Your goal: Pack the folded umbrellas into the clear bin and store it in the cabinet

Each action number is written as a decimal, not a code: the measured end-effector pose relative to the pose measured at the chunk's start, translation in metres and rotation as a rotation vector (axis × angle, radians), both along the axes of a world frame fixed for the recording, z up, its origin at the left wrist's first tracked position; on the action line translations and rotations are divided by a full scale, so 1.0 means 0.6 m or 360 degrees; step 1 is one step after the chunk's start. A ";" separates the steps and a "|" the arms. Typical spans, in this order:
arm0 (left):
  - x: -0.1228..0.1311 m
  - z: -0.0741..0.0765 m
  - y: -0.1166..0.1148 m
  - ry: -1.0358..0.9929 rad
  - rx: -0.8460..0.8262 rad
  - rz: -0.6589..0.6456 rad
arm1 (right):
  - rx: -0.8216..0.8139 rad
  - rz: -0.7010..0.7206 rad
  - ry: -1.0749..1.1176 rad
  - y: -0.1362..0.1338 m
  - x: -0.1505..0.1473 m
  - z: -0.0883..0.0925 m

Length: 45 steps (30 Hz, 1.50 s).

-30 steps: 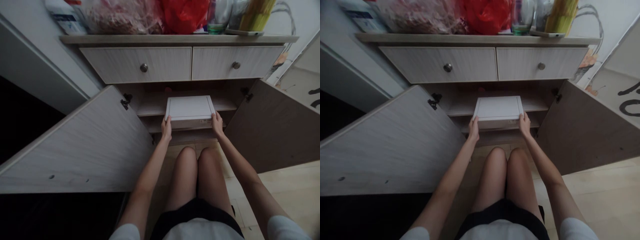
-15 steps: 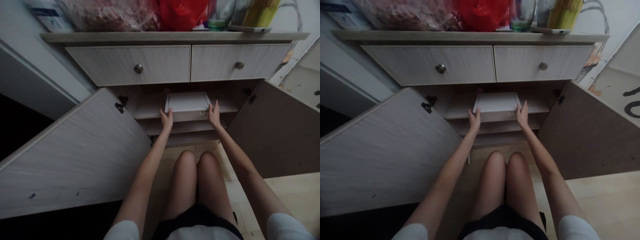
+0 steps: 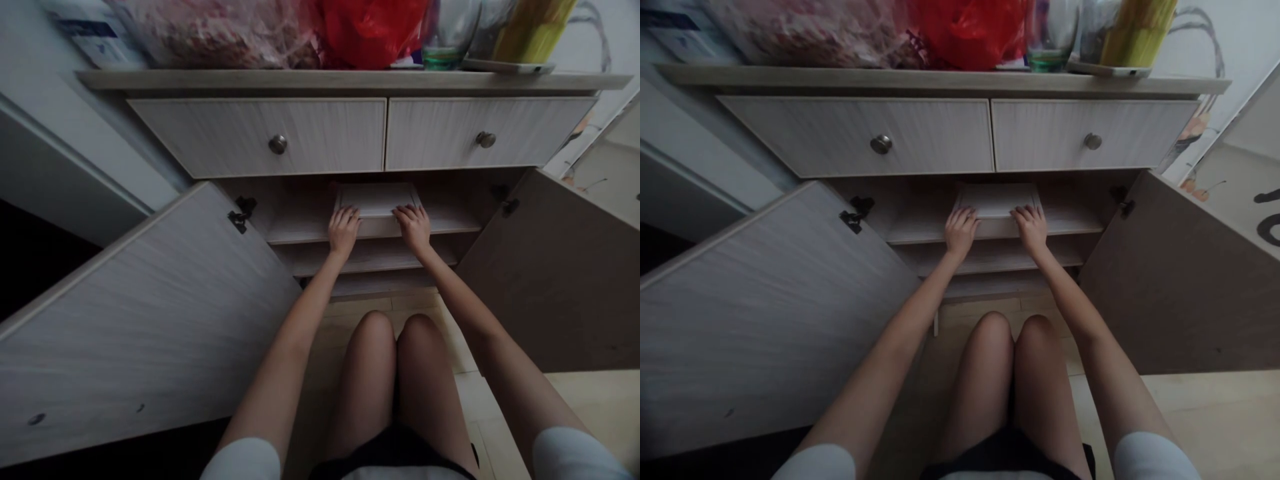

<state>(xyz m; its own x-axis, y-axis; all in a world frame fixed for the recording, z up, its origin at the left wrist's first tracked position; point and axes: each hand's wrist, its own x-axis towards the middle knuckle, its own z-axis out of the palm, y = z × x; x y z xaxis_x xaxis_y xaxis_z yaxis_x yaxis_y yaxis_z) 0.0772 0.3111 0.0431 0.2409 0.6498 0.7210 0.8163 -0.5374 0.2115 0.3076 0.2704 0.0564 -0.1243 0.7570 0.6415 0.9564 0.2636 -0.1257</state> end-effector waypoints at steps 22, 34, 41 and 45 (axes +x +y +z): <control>0.023 0.013 0.163 0.0050 -0.0182 0.0118 | -0.0360 -0.0360 0.0062 0.143 -0.020 0.049; 0.022 0.003 0.219 -0.0170 -0.0238 0.0029 | -0.0344 -0.0406 0.0111 0.176 -0.027 0.054; 0.022 0.006 0.224 -0.0126 -0.0274 0.0021 | -0.0438 -0.0455 0.0136 0.186 -0.028 0.060; 0.024 0.008 0.223 -0.0119 -0.0334 0.0052 | -0.0453 -0.0433 0.0135 0.185 -0.027 0.061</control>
<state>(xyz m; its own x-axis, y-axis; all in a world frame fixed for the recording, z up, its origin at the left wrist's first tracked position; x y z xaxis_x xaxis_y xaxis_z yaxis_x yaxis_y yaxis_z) 0.0918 0.4449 0.0479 0.1686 0.7940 0.5841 0.8104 -0.4489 0.3764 0.2913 0.3813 0.0931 0.1494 0.9038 0.4011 0.9696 -0.0543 -0.2386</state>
